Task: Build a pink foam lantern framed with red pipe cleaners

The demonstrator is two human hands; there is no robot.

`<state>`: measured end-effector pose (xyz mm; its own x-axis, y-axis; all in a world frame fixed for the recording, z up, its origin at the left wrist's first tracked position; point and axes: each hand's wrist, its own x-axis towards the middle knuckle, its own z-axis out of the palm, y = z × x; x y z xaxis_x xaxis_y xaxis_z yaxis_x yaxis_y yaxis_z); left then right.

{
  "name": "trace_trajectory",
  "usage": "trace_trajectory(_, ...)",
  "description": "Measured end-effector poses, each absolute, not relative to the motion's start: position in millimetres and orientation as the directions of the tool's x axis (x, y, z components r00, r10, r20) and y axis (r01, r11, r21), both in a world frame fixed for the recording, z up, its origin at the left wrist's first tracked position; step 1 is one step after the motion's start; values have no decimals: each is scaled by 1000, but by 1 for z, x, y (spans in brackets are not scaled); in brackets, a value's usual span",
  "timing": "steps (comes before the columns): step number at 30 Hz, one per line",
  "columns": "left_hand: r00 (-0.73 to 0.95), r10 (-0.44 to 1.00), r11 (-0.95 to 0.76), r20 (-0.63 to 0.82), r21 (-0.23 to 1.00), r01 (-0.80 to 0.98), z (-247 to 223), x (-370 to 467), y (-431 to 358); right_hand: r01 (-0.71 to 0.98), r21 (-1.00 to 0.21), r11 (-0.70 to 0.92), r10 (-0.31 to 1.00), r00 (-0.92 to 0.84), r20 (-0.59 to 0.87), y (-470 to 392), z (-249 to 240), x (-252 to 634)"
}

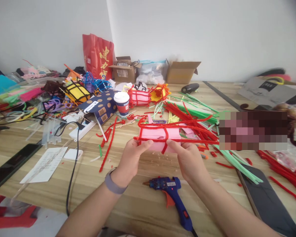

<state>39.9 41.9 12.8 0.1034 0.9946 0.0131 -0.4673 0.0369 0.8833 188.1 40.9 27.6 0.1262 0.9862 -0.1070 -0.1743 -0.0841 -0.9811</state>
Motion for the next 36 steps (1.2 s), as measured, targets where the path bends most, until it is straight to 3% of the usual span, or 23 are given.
trace_trajectory(8, -56, 998, 8, -37, 893, -449, 11, 41, 41, -116, -990, -78, 990, 105, -90, 38, 26, 188)
trace_trajectory(15, -71, 997, -23, -10, 894, -446, 7, 43, 39, -109, -994, 16, 996, 88, 6, 37, 28, 186)
trace_trajectory(25, -78, 997, -30, -5, 895, -446, 5, 48, 38, -175, -984, -36, 991, 124, -58, 38, 28, 186)
trace_trajectory(36, -75, 997, -20, -14, 896, -444, 4, 47, 38, -162, -987, 3, 995, 99, -13, 39, 27, 186)
